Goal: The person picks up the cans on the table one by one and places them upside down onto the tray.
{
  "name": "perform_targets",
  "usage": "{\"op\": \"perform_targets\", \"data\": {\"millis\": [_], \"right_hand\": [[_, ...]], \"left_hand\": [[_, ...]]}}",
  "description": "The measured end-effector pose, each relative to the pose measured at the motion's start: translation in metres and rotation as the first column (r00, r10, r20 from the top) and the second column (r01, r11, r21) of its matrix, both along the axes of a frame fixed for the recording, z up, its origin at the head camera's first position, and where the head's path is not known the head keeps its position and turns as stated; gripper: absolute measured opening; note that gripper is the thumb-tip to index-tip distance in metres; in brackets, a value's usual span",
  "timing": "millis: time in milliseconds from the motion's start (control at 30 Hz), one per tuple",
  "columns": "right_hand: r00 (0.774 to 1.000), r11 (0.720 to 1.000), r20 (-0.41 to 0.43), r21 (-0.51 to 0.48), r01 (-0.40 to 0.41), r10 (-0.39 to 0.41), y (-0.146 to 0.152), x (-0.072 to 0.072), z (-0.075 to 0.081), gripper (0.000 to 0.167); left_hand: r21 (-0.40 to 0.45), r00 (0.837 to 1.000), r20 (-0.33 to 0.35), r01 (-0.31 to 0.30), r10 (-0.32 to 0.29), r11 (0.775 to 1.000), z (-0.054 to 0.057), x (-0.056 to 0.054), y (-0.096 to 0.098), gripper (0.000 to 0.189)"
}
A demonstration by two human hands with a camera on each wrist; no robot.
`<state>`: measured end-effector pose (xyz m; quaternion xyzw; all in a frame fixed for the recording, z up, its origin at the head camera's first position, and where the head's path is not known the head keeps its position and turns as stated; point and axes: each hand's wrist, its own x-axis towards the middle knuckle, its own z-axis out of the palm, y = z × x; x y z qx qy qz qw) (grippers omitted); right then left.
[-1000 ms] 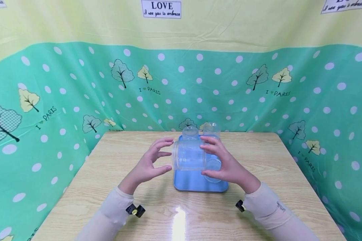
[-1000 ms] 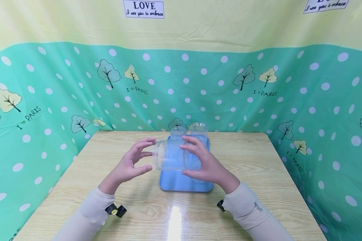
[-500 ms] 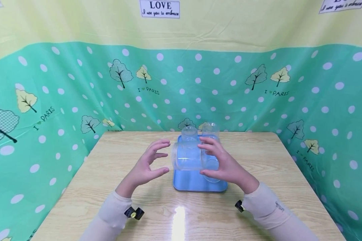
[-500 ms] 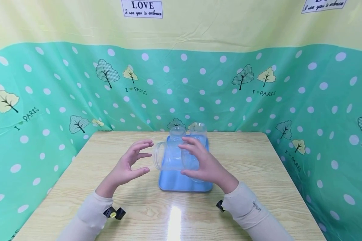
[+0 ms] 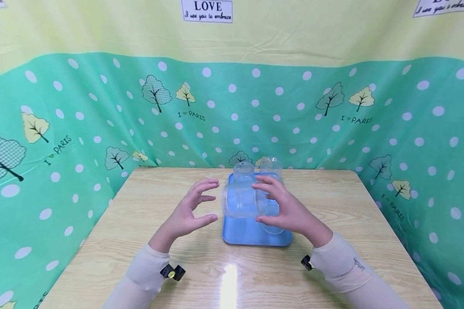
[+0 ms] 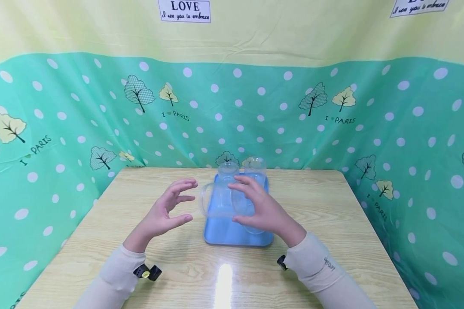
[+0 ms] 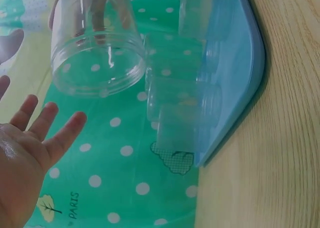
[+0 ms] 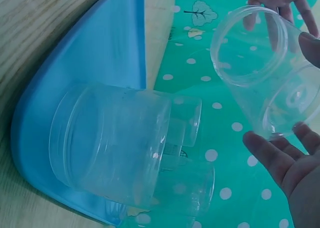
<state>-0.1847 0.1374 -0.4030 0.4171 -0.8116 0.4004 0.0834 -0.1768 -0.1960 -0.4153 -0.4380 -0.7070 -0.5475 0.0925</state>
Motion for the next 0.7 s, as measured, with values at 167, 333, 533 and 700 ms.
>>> {"op": "perform_targets", "data": {"millis": [167,333,533,700], "right_hand": [[1.000,0.998,-0.006,0.055,0.014,-0.014,-0.001,-0.002,0.003,0.084],[0.999,0.990,-0.004,0.136,0.039,-0.039,-0.003,-0.004,0.012,0.084],[0.999,0.973,0.004,0.227,0.047,-0.049,-0.005,-0.009,0.018,0.085],[0.998,0.957,-0.003,0.285,0.054,-0.055,-0.009,-0.013,0.021,0.085]], "left_hand": [[-0.008,1.000,-0.002,0.013,-0.013,1.000,-0.001,0.000,0.001,0.082],[-0.029,1.000,0.025,0.016,-0.015,0.999,-0.005,-0.002,0.001,0.081],[-0.035,0.999,0.041,0.015,-0.013,0.999,-0.008,-0.004,0.000,0.079],[-0.035,0.999,0.048,0.019,-0.017,0.999,-0.005,-0.004,0.000,0.079]]}}
